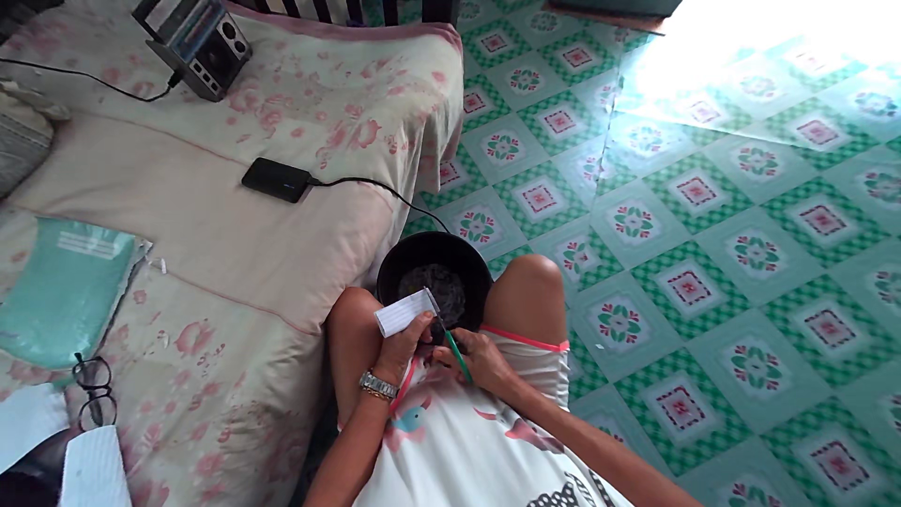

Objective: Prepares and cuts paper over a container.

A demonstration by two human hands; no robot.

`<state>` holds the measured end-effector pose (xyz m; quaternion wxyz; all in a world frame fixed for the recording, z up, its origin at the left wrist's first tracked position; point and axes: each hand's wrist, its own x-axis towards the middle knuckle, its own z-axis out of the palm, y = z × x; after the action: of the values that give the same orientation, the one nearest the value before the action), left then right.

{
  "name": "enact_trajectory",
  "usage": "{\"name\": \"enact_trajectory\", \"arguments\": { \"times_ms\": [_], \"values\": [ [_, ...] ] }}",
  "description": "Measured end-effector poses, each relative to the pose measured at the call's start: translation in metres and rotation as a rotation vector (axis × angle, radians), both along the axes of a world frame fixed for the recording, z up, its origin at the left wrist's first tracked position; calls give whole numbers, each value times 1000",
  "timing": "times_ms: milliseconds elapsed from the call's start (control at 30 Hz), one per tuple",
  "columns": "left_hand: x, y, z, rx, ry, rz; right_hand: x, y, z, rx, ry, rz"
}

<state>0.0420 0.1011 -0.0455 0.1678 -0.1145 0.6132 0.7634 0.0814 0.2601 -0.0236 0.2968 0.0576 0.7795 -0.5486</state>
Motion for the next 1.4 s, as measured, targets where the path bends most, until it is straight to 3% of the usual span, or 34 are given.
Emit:
{"name": "enact_trajectory", "arguments": {
  "times_ms": [367,533,833,1400],
  "values": [
    [-2,0,1,-29,3,-11,1,2,0,-73,-50,-20],
    [-5,1,2,-65,0,14,5,7,0,34,-50,143],
    [-4,1,1,-42,-9,2,1,4,5,166,-38,197],
    [-5,1,2,-53,2,-11,-1,0,7,143,-12,115]
  ]
}}
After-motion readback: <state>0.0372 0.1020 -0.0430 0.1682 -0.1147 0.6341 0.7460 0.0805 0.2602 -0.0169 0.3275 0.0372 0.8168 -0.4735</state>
